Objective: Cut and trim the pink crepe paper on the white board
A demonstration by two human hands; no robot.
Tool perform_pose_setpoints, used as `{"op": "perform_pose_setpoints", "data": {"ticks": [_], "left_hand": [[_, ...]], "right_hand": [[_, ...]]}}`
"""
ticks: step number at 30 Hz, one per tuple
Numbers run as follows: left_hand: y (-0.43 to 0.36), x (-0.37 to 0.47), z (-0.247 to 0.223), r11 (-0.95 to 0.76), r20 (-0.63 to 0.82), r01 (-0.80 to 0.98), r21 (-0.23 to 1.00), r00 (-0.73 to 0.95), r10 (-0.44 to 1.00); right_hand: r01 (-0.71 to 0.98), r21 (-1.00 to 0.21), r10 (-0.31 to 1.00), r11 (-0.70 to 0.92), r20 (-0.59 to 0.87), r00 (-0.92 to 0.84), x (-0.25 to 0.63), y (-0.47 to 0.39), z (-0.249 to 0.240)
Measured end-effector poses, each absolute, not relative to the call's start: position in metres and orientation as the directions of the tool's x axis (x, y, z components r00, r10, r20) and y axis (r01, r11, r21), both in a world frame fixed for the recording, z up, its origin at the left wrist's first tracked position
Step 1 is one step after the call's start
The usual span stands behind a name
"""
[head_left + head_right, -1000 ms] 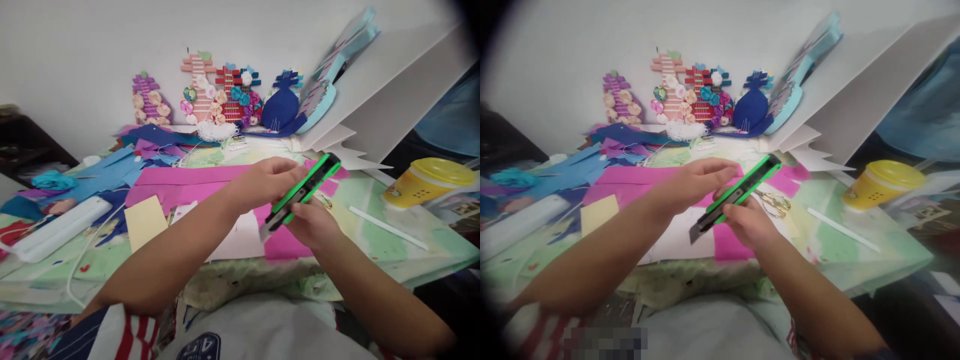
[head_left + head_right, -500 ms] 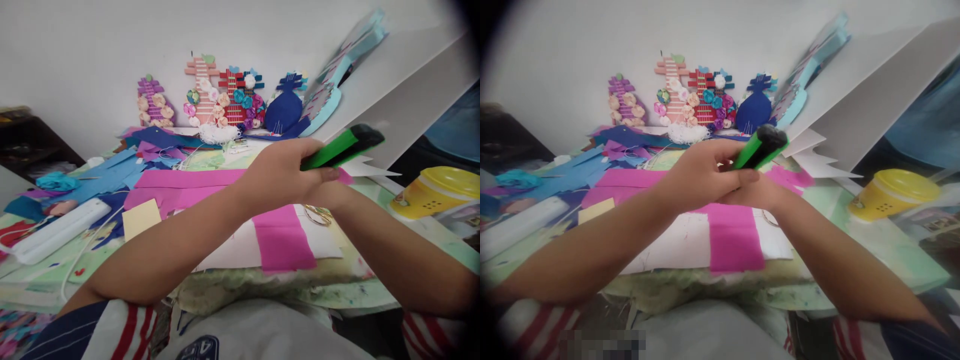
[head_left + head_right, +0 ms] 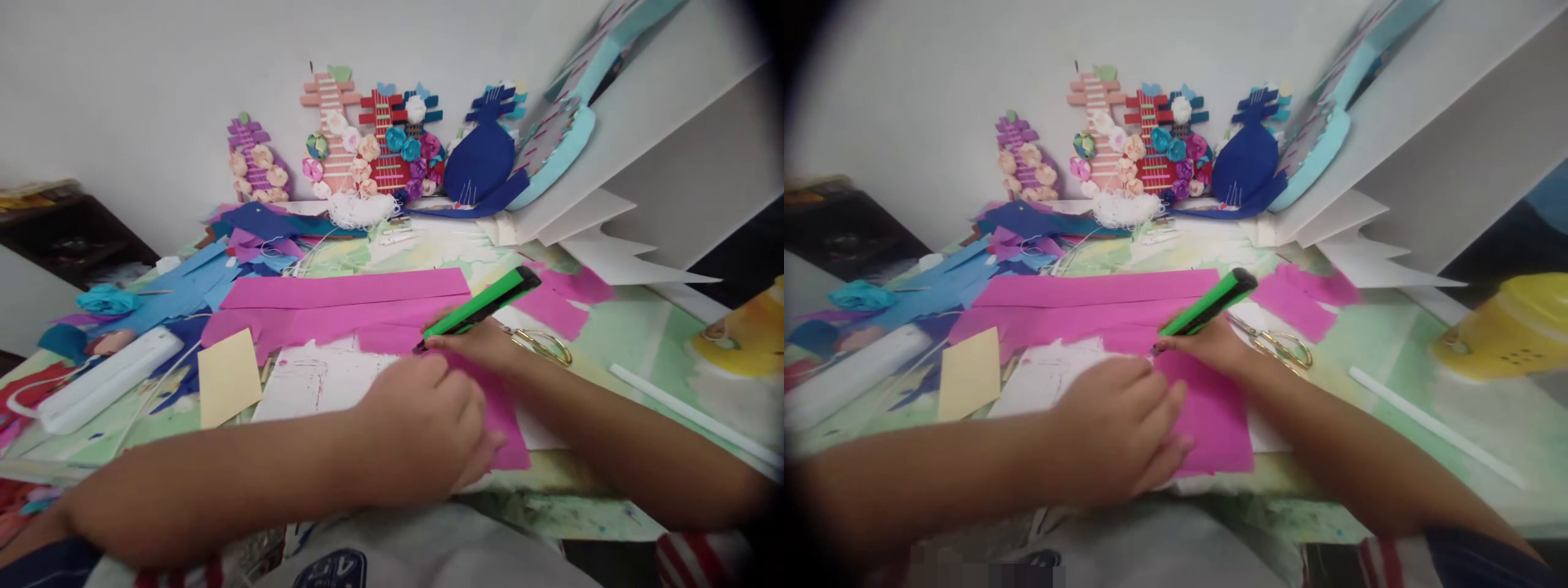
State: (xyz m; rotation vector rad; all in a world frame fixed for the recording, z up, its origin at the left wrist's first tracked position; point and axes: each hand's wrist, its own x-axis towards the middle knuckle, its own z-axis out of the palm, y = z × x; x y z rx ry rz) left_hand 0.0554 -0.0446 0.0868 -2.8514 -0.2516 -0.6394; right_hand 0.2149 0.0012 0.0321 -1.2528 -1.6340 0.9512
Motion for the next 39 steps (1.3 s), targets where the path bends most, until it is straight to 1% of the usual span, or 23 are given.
{"op": "perform_pose_setpoints", "data": {"ticks": [2,5,8,10,14,20,23,30,35,39], "left_hand": [[-0.045,0.052,0.054,-0.969,0.333,0.223,-0.106,0.926,0.177],[-0.041,0.053,0.017,-0.947,0.232,0.319,-0.025,0.924,0.305],[-0.039,0.054,0.003,-0.884,0.158,0.464,0.065,0.869,0.468],[-0.040,0.054,0.003,-0.855,0.118,0.506,0.109,0.848,0.517],[-0.039,0.053,0.005,-0.831,0.062,0.534,0.157,0.834,0.548],[-0.034,0.053,0.009,-0.817,-0.032,0.543,0.194,0.836,0.548],[-0.033,0.054,0.012,-0.821,-0.064,0.532,0.208,0.845,0.531],[-0.035,0.052,0.016,-0.819,-0.110,0.539,0.194,0.842,0.528],[-0.038,0.051,0.016,-0.812,-0.099,0.552,0.193,0.834,0.543],[-0.041,0.050,0.012,-0.822,-0.071,0.546,0.160,0.837,0.542]], "right_hand": [[0.290,-0.947,0.987,0.140,0.110,-0.117,0.214,0.005,0.019],[0.255,-0.966,0.998,0.049,0.034,-0.062,0.213,0.009,0.010],[0.255,-0.967,1.000,-0.003,-0.009,-0.024,0.213,0.013,0.008],[0.257,-0.966,0.999,-0.018,-0.026,-0.026,0.213,0.016,0.008],[0.244,-0.970,0.998,-0.018,-0.032,-0.053,0.215,0.018,0.007],[0.185,-0.979,0.989,-0.083,-0.104,-0.107,0.216,0.013,0.009],[0.172,-0.982,0.986,-0.080,-0.103,-0.130,0.217,0.013,0.009],[0.270,-0.963,0.982,0.019,-0.033,-0.186,0.217,0.016,0.001],[0.311,-0.947,0.981,0.076,0.015,-0.194,0.217,0.016,0.000],[0.350,-0.930,0.977,0.110,0.036,-0.211,0.216,0.017,0.002]]}}
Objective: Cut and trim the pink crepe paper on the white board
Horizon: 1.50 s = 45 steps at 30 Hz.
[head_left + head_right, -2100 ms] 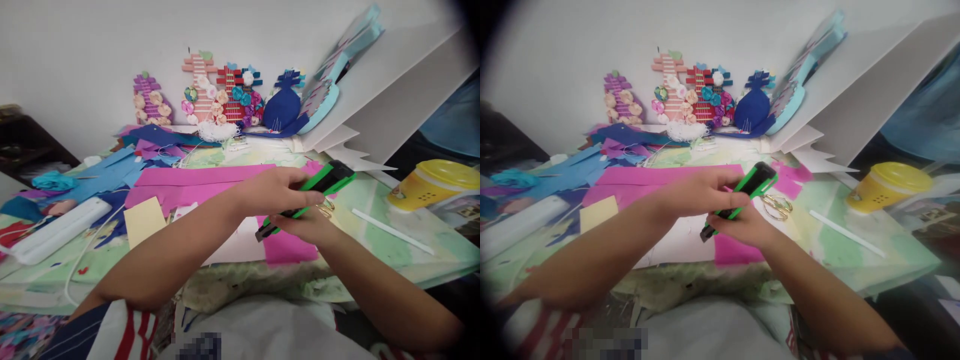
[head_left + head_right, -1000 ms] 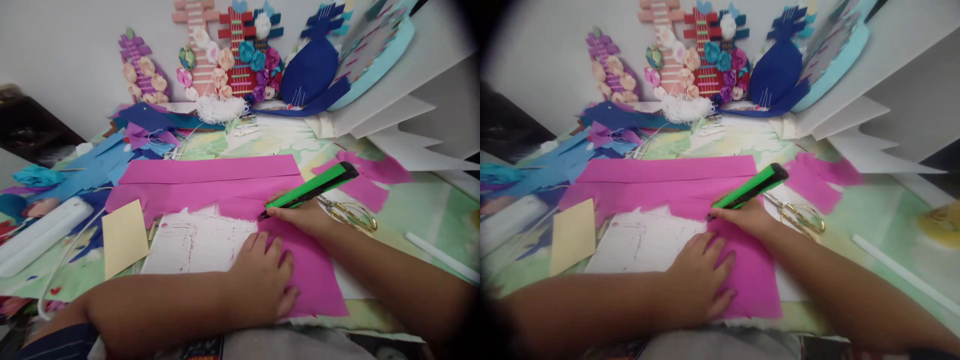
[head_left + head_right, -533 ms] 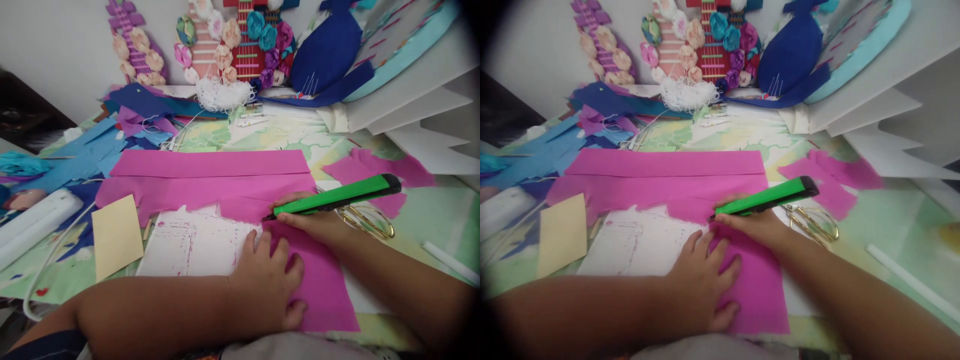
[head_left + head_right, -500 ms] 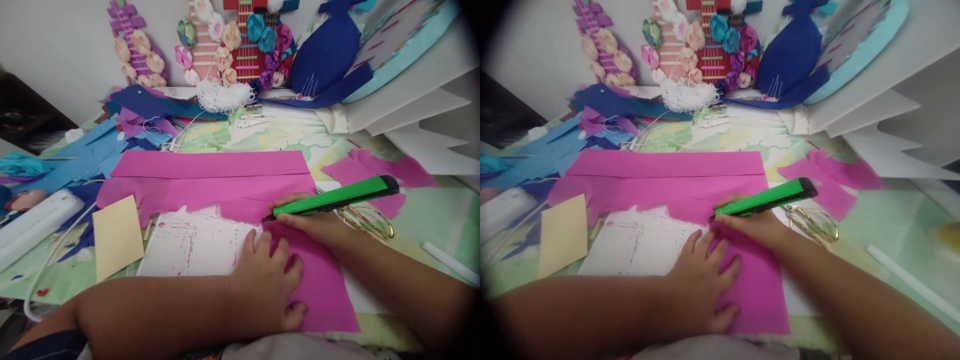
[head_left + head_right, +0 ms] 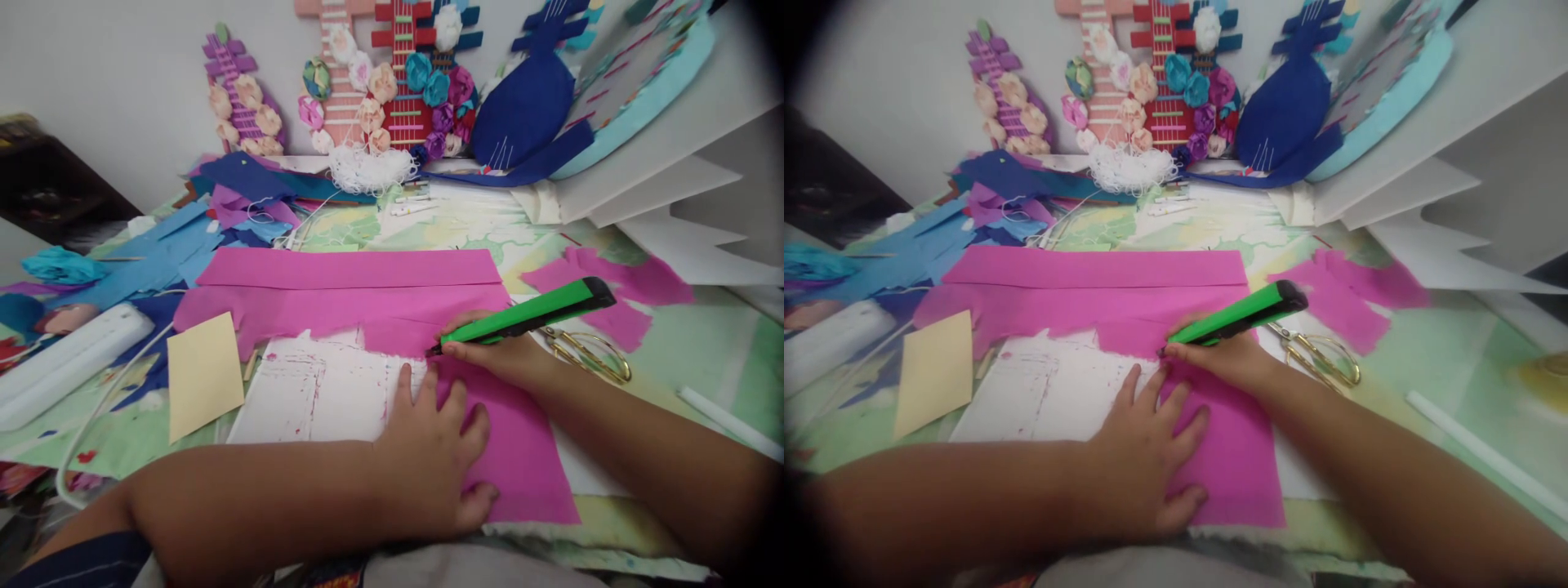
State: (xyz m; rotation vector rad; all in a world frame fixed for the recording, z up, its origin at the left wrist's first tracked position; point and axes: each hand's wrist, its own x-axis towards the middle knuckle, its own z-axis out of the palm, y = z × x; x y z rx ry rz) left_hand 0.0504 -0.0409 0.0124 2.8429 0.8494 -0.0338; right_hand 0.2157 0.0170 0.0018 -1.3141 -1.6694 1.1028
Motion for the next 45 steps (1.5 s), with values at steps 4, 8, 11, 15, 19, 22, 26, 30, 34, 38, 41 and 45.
{"op": "perform_pose_setpoints", "data": {"ticks": [4,8,11,15,19,22,26,30,34,38,41,45], "left_hand": [[-0.043,0.051,0.010,-0.829,-0.041,0.544,0.129,0.839,0.543],[-0.043,0.050,0.012,-0.828,-0.066,0.548,0.118,0.837,0.544],[-0.041,0.047,0.011,-0.835,-0.082,0.536,0.124,0.844,0.530],[-0.041,0.044,0.007,-0.822,-0.082,0.554,0.133,0.832,0.548],[-0.042,0.044,0.011,-0.813,-0.110,0.565,0.137,0.825,0.555],[-0.041,0.045,0.020,-0.817,-0.189,0.554,0.163,0.830,0.525],[-0.039,0.046,0.028,-0.807,-0.258,0.557,0.194,0.823,0.506],[-0.039,0.045,0.021,-0.811,-0.216,0.550,0.199,0.832,0.511],[-0.039,0.044,0.014,-0.816,-0.180,0.539,0.207,0.841,0.510],[-0.039,0.043,0.012,-0.817,-0.168,0.538,0.208,0.842,0.512],[-0.039,0.042,0.010,-0.817,-0.150,0.539,0.203,0.842,0.518],[-0.038,0.042,0.013,-0.814,-0.167,0.542,0.207,0.840,0.517]], "right_hand": [[0.374,-0.912,0.960,0.170,0.067,-0.272,0.215,0.018,0.003],[0.345,-0.924,0.967,0.162,0.080,-0.241,0.217,0.018,0.001],[0.291,-0.946,0.978,0.145,0.094,-0.185,0.219,0.018,-0.001],[0.243,-0.955,0.973,0.169,0.123,-0.193,0.219,0.017,-0.001],[0.249,-0.955,0.971,0.162,0.110,-0.211,0.218,0.017,0.001],[0.284,-0.941,0.966,0.185,0.121,-0.229,0.218,0.018,0.001],[0.313,-0.915,0.937,0.254,0.152,-0.315,0.219,0.020,0.000],[0.287,-0.931,0.947,0.225,0.139,-0.290,0.221,0.020,-0.001],[0.227,-0.966,0.981,0.127,0.088,-0.172,0.224,0.017,0.001],[0.213,-0.971,0.982,0.106,0.068,-0.177,0.224,0.016,0.002],[0.197,-0.976,0.991,0.092,0.071,-0.112,0.224,0.016,0.000],[0.176,-0.981,0.993,0.083,0.067,-0.098,0.225,0.015,-0.003]]}}
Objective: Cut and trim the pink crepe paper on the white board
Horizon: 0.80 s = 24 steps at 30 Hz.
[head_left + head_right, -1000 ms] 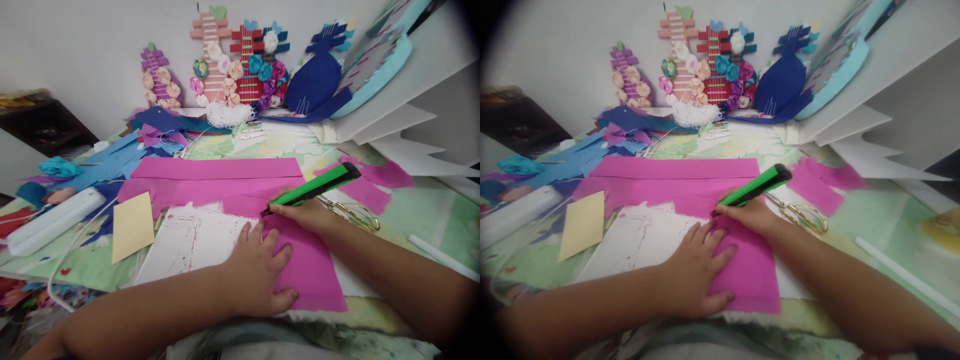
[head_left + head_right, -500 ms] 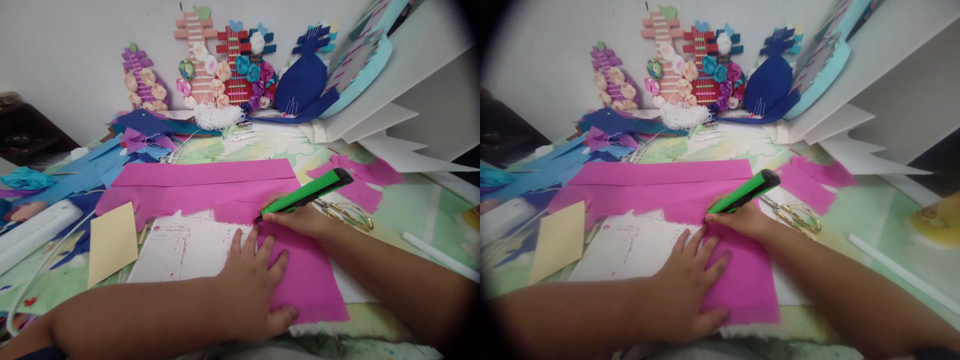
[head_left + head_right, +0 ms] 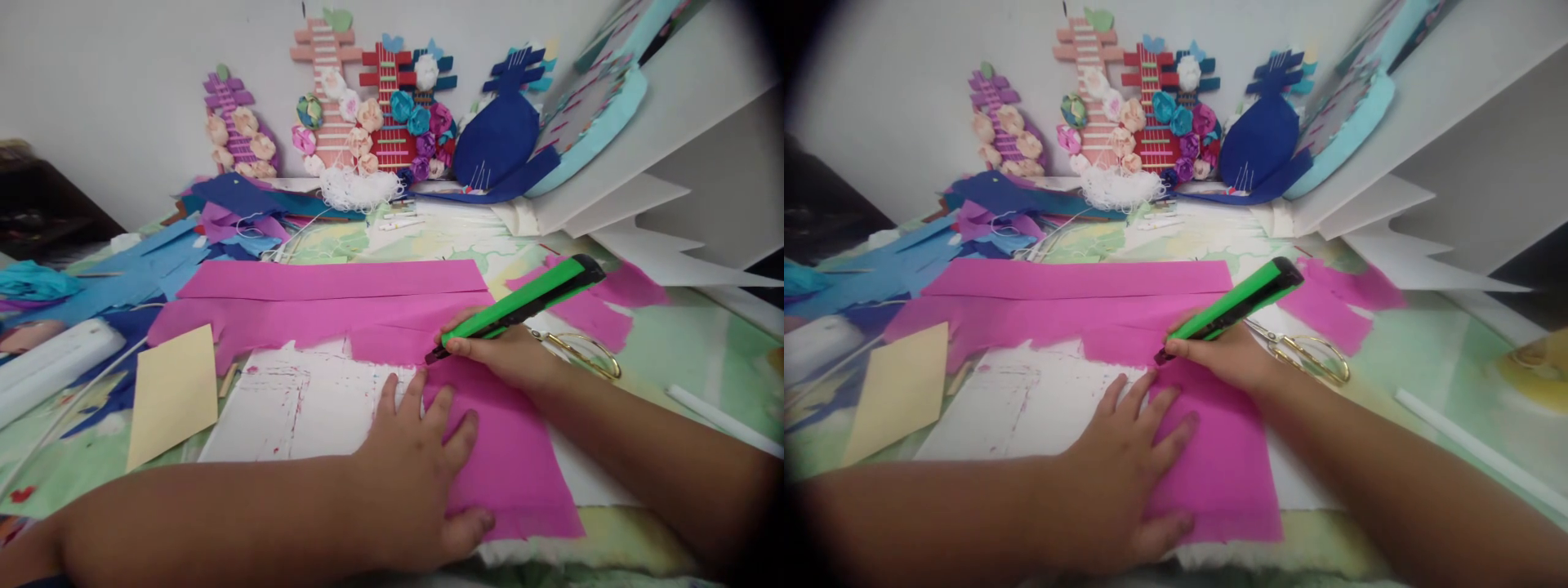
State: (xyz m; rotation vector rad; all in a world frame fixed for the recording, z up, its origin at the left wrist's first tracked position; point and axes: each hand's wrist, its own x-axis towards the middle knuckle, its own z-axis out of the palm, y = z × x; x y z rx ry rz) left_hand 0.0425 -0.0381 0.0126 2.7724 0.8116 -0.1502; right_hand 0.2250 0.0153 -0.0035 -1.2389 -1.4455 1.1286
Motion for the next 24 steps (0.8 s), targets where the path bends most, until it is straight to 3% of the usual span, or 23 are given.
{"op": "perform_pose_setpoints", "data": {"ticks": [4,14,24], "left_hand": [[-0.0379,0.0429,0.0183,-0.810,-0.220,0.546,0.214,0.835,0.505],[-0.0384,0.0419,0.0157,-0.813,-0.174,0.535,0.229,0.845,0.506],[-0.0379,0.0422,0.0207,-0.801,-0.215,0.544,0.251,0.838,0.502]], "right_hand": [[0.203,-0.974,0.991,0.102,0.081,-0.111,0.2259,0.0155,-0.0045],[0.285,-0.953,0.993,0.101,0.079,-0.090,0.2249,0.0150,-0.0033],[0.411,-0.897,0.975,0.165,0.087,-0.202,0.2172,0.0122,0.0032]]}}
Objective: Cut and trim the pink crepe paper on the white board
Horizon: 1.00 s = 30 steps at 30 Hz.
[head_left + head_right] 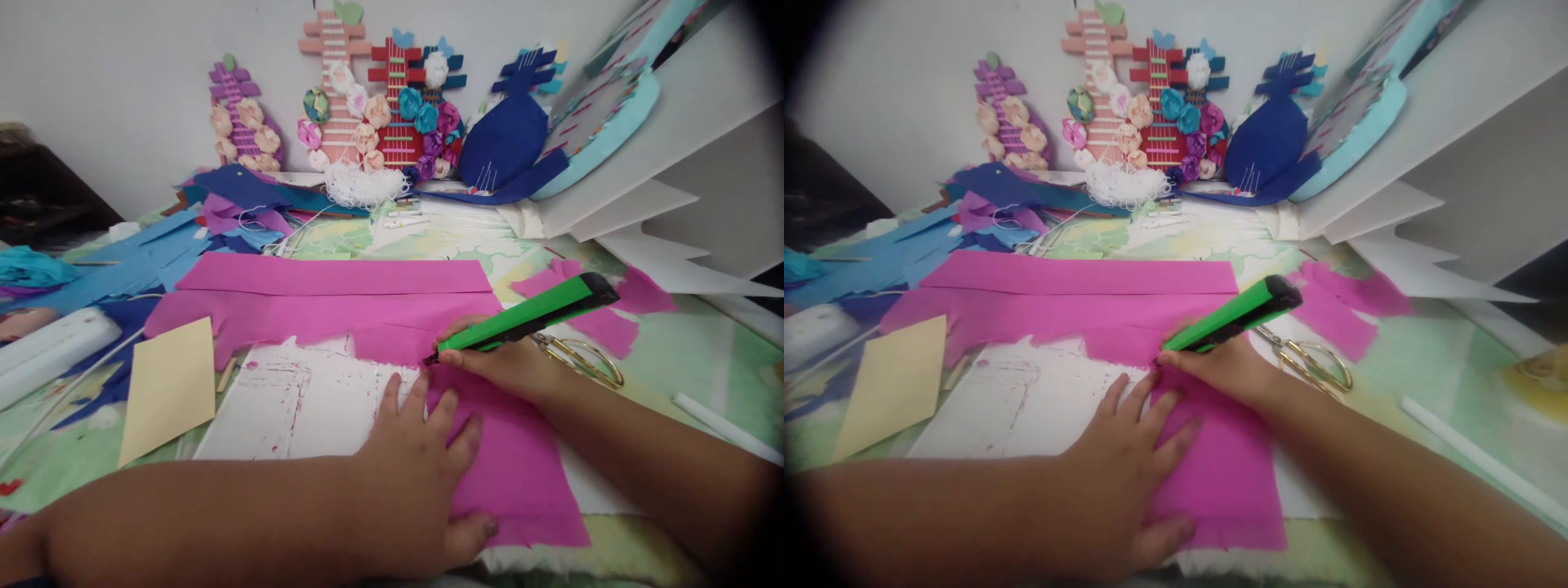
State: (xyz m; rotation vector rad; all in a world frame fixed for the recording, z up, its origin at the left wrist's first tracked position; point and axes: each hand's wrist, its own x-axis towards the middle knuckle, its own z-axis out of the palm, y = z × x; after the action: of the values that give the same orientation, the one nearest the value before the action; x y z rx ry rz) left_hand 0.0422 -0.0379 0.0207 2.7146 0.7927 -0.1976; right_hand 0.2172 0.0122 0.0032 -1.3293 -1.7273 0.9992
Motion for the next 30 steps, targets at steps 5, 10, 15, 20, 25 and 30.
{"op": "perform_pose_setpoints", "data": {"ticks": [5,10,15,20,25,30], "left_hand": [[-0.038,0.042,0.018,-0.800,-0.180,0.544,0.252,0.839,0.514],[-0.038,0.043,0.027,-0.792,-0.242,0.554,0.257,0.830,0.502],[-0.038,0.043,0.026,-0.799,-0.238,0.550,0.244,0.833,0.500],[-0.040,0.042,0.017,-0.811,-0.206,0.542,0.220,0.839,0.504],[-0.039,0.043,0.020,-0.806,-0.211,0.543,0.235,0.838,0.503],[-0.037,0.041,0.026,-0.796,-0.229,0.539,0.276,0.841,0.490]], "right_hand": [[0.332,-0.937,0.982,0.114,0.056,-0.178,0.220,0.013,0.002],[0.268,-0.962,0.996,0.062,0.041,-0.082,0.225,0.015,-0.003],[0.276,-0.957,0.994,0.094,0.073,-0.085,0.225,0.014,-0.001],[0.251,-0.967,0.996,0.049,0.028,-0.087,0.226,0.012,0.001],[-0.042,-0.999,0.992,0.036,0.040,-0.122,0.229,0.020,-0.004],[-0.121,-0.992,0.989,0.033,0.049,-0.137,0.231,0.024,-0.006]]}}
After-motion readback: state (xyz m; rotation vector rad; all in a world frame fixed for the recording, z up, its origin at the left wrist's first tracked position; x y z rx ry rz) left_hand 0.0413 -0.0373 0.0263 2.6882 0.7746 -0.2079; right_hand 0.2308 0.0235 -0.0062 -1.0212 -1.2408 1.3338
